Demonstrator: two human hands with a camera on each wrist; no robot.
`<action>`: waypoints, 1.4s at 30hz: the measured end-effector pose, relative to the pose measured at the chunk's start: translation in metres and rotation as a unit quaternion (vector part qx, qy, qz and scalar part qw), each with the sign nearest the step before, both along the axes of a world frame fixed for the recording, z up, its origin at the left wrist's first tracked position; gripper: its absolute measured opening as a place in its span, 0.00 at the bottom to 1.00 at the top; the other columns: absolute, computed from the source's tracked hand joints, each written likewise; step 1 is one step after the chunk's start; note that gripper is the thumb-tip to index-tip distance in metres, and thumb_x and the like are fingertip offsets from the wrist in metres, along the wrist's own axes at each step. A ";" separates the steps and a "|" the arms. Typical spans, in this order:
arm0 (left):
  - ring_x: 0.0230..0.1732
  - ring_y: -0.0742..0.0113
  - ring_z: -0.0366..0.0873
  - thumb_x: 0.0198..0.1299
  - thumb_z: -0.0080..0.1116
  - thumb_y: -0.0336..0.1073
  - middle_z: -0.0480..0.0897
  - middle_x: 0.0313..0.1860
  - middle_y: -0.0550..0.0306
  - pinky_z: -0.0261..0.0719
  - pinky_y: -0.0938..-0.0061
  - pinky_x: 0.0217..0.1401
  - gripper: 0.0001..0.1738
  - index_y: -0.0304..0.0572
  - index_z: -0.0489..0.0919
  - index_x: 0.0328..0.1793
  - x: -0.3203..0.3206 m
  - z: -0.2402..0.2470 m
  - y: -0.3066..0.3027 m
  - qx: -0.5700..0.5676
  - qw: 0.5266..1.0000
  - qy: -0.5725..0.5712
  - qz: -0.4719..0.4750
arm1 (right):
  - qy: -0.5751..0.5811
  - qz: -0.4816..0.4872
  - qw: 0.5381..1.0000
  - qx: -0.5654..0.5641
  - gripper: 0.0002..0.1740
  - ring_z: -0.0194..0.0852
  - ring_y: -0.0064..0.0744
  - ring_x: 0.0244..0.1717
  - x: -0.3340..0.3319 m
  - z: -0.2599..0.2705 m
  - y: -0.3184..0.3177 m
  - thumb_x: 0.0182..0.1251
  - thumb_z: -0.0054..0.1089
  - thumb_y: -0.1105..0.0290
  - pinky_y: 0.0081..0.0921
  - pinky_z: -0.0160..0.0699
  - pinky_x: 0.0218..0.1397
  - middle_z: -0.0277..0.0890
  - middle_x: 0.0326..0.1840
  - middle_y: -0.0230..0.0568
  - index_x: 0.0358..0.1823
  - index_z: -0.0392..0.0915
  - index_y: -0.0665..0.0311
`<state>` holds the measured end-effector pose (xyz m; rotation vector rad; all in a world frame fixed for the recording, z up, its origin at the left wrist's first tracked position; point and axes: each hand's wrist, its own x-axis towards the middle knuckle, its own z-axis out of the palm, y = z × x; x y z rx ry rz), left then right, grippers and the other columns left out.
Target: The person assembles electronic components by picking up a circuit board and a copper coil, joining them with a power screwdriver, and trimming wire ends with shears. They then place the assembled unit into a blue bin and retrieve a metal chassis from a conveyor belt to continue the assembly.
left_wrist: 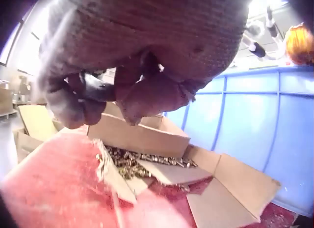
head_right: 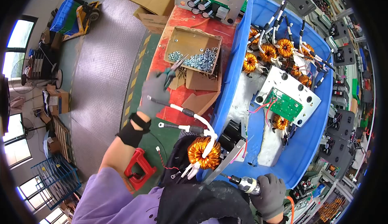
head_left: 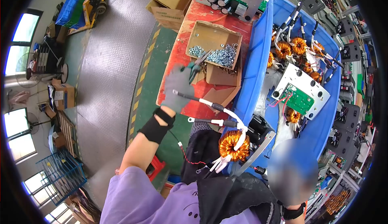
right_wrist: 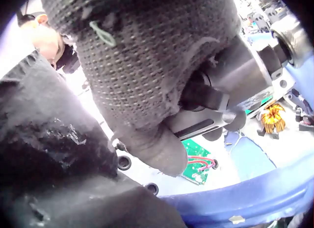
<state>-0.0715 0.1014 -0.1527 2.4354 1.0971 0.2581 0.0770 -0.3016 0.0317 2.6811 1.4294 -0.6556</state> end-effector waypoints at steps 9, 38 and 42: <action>0.58 0.49 0.74 0.52 0.62 0.32 0.75 0.55 0.50 0.70 0.55 0.57 0.17 0.49 0.84 0.51 0.062 0.031 0.025 0.111 0.968 0.206 -0.088 | -0.002 0.006 1.000 0.024 0.21 0.74 0.43 0.35 0.001 -0.001 0.000 0.40 0.77 0.63 0.39 0.65 0.39 0.73 0.33 0.37 0.36 0.77 0.57; 0.48 0.55 0.75 0.60 0.57 0.37 0.76 0.45 0.55 0.68 0.55 0.49 0.09 0.45 0.85 0.41 0.089 0.013 0.021 0.249 0.947 0.154 -0.134 | 0.005 0.000 1.000 0.005 0.24 0.75 0.42 0.37 0.003 0.004 0.003 0.37 0.76 0.64 0.39 0.65 0.42 0.74 0.36 0.36 0.40 0.78 0.56; 0.49 0.55 0.76 0.60 0.58 0.36 0.77 0.46 0.55 0.68 0.54 0.50 0.08 0.45 0.85 0.41 0.084 0.009 0.021 0.248 0.950 0.136 -0.133 | 0.014 -0.002 1.000 -0.002 0.27 0.75 0.42 0.38 0.004 0.003 0.001 0.34 0.78 0.63 0.39 0.64 0.42 0.74 0.36 0.36 0.40 0.78 0.55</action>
